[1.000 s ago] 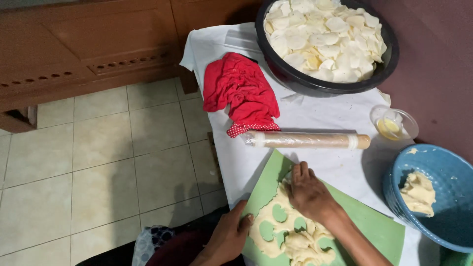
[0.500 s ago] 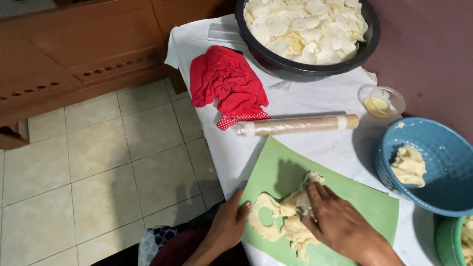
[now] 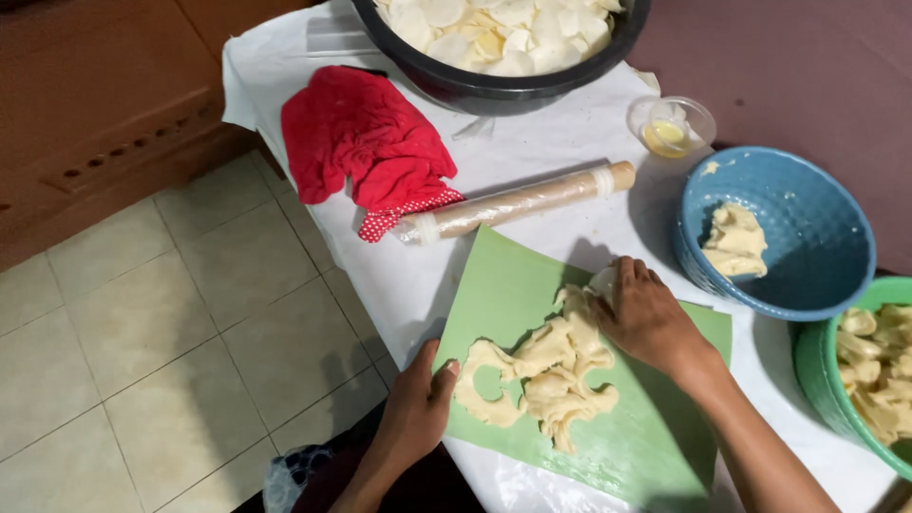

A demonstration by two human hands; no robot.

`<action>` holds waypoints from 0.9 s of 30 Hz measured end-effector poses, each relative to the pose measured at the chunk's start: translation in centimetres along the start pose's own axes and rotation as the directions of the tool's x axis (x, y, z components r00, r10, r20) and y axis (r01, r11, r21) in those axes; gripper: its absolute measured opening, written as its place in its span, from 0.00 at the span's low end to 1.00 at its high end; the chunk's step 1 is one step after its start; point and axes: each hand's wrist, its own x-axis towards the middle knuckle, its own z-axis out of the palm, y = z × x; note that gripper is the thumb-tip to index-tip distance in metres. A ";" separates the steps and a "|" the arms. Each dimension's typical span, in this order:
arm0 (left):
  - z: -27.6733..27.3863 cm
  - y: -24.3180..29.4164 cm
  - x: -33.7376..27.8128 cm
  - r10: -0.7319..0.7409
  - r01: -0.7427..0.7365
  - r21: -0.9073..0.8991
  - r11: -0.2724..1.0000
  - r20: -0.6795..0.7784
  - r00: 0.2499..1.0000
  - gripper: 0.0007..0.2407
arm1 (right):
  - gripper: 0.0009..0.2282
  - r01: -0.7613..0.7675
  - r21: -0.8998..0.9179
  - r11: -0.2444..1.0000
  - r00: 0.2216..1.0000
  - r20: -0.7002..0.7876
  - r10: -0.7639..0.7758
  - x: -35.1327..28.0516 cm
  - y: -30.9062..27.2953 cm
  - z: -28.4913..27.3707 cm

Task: Cutting small circles from a sheet of dough and rolling out dough with a rolling pin.

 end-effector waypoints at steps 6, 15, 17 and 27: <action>-0.4 0.8 0.7 -0.016 0.017 0.054 0.998 -0.019 1.000 0.13 | 0.24 0.011 0.097 0.995 1.000 0.003 -0.011 2.0 -2.1 0.6; -0.2 0.4 1.3 0.017 -0.017 0.019 1.000 -0.016 1.000 0.08 | 0.20 0.269 -0.021 0.963 0.950 0.171 -0.261 0.7 -6.6 0.9; -0.5 0.7 1.2 -0.009 0.009 -0.041 0.999 -0.011 1.000 0.10 | 0.33 0.453 -0.038 0.891 0.889 0.094 -0.449 -0.6 -6.8 1.6; -0.9 -2.1 0.0 0.007 -0.007 -0.287 0.958 -0.001 1.000 0.14 | 0.23 0.448 0.031 0.894 0.891 0.064 -0.449 -0.8 -11.9 0.8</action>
